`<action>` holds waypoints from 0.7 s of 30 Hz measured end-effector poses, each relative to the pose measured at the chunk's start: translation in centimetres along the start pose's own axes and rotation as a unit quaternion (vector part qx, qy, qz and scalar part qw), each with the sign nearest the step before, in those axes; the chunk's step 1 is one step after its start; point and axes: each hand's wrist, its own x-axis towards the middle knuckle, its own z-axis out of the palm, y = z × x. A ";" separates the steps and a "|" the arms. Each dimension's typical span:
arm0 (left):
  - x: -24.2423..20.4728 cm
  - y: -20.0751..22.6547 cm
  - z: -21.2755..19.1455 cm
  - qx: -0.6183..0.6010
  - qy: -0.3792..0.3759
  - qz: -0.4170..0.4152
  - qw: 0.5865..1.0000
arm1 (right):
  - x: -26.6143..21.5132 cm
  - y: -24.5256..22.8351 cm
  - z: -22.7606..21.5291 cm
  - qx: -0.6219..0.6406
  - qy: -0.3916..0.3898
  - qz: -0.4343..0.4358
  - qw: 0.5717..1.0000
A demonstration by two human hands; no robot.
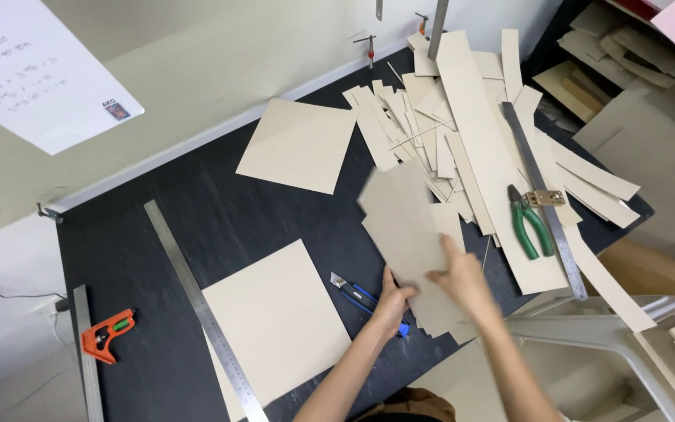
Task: Cutting cardboard sheets into specific shapes and sizes using a utility knife and a metal ruler.
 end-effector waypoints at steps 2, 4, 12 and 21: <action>4.3 -6.4 -2.6 -0.065 0.019 0.002 0.998 | -5.0 -4.7 0.1 -0.028 -0.008 -0.030 0.999; 6.8 -10.3 -4.4 -0.125 0.036 0.008 0.991 | -6.6 -6.3 0.8 -0.052 -0.011 -0.061 0.997; -0.5 -4.3 -2.1 -0.042 0.025 0.034 0.998 | -2.0 3.4 -0.1 0.251 0.025 0.106 0.962; 1.0 -5.8 -3.0 0.009 0.009 0.011 1.000 | -5.0 0.2 -0.9 0.364 0.008 0.119 0.924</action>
